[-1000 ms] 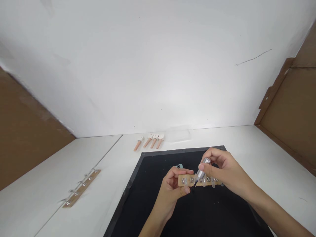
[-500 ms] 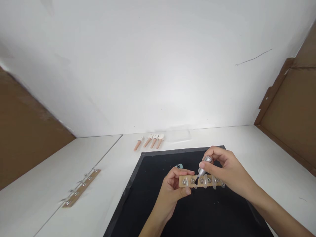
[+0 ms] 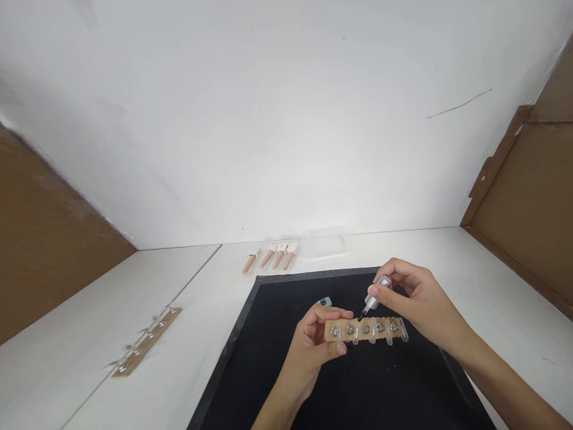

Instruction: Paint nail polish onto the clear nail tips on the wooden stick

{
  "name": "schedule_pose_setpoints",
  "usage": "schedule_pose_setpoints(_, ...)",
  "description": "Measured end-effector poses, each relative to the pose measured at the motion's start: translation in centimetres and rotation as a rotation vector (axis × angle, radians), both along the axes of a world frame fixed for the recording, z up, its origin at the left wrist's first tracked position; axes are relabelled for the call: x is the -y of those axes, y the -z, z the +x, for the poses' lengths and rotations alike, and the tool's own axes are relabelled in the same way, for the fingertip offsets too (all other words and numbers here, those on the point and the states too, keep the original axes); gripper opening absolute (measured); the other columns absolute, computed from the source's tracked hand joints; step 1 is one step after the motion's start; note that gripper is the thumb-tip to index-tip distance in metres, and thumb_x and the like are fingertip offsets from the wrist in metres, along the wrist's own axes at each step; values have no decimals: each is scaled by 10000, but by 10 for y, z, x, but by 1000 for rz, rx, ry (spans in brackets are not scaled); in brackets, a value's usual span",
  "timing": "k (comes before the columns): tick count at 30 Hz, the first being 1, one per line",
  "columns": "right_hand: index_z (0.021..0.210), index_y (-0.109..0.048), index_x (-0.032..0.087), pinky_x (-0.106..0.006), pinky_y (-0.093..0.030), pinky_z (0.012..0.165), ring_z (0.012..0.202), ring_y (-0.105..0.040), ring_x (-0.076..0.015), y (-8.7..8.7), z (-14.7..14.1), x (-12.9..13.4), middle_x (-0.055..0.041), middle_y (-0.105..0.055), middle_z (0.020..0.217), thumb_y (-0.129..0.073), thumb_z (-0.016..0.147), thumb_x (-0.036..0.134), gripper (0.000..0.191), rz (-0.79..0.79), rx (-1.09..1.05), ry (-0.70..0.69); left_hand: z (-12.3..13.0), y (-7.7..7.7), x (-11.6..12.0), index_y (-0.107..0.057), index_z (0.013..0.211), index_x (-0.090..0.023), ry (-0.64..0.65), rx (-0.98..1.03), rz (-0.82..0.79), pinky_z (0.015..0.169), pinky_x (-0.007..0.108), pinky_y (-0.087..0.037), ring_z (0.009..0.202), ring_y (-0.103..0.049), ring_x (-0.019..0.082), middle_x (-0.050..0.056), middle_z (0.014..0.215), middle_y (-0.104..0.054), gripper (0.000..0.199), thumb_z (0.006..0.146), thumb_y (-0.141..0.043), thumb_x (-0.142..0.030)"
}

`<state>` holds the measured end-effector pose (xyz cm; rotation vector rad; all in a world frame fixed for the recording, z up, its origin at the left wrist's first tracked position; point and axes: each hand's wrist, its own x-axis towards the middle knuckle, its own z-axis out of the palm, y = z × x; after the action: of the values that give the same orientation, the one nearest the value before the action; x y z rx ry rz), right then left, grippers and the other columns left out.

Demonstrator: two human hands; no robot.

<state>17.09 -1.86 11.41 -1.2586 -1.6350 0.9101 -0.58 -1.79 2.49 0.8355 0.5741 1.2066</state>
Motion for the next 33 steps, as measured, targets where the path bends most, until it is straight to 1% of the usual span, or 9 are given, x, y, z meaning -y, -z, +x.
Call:
schedule_pose_setpoints(4, 649, -561, 198, -299, -440, 594, 589, -536, -149, 1, 1, 0, 13, -568, 597, -602, 767, 333, 184, 18, -26, 16, -2, 2, 0, -681, 680, -210, -1, 4, -11, 621, 209, -500, 681, -653, 114, -2, 783, -750, 303, 438, -841, -124)
schedule_pose_setpoints(8, 639, -556, 199, -297, -446, 585, 586, -539, -150, 0, 2, 1, 13, -565, 587, -612, 755, 336, 189, 7, -46, 23, -2, 1, 0, -683, 673, -213, 0, -4, -16, 618, 199, -500, 682, -653, 109, -10, 779, -751, 299, 437, -840, -119)
schedule_pose_setpoints(12, 636, -536, 206, -255, -432, 500, 549, -507, -132, -2, 0, 4, 30, -511, 578, -619, 759, 338, 198, -45, -29, -14, 0, -3, -2, -681, 663, -205, -5, -4, -21, 617, 192, -496, 688, -655, 111, -11, 773, -747, 295, 430, -842, -122)
schedule_pose_setpoints(15, 632, -501, 209, -233, -431, 468, 531, -508, -120, -2, -3, 6, 44, -493, 575, -647, 745, 317, 214, -114, -69, -59, 2, -6, -3, -678, 659, -202, -11, -9, -27, 618, 196, -494, 695, -651, 117, -9, 771, -742, 301, 421, -845, -122)
schedule_pose_setpoints(19, 643, -490, 206, -220, -437, 453, 521, -524, -111, -1, -5, 5, 49, -492, 588, -658, 744, 302, 219, -172, -109, -100, 3, -3, -4, -676, 677, -203, -17, -12, -11, 605, 194, -481, 683, -640, 114, -5, 778, -737, 314, 425, -843, -118)
schedule_pose_setpoints(22, 638, -484, 209, -221, -435, 433, 514, -519, -115, 1, -4, 5, 50, -472, 583, -649, 749, 317, 226, -154, -79, -80, 2, 2, -3, -675, 696, -207, -25, -8, 12, 638, 209, -487, 725, -644, 126, 1, 804, -737, 311, 447, -834, -112)
schedule_pose_setpoints(25, 636, -484, 212, -234, -435, 450, 542, -507, -126, 3, -2, 3, 41, -466, 592, -625, 766, 335, 227, -106, -24, -50, 1, 4, -2, -676, 709, -214, -19, -6, 24, 638, 212, -492, 744, -647, 133, 0, 819, -738, 314, 457, -827, -101)
schedule_pose_setpoints(33, 652, -521, 208, -252, -442, 489, 572, -501, -133, 5, 0, 1, 30, -482, 605, -611, 776, 346, 206, -38, -1, -25, 2, -2, -2, -676, 676, -207, -9, -11, 5, 629, 209, -495, 709, -648, 123, -1, 789, -740, 312, 428, -839, -109)
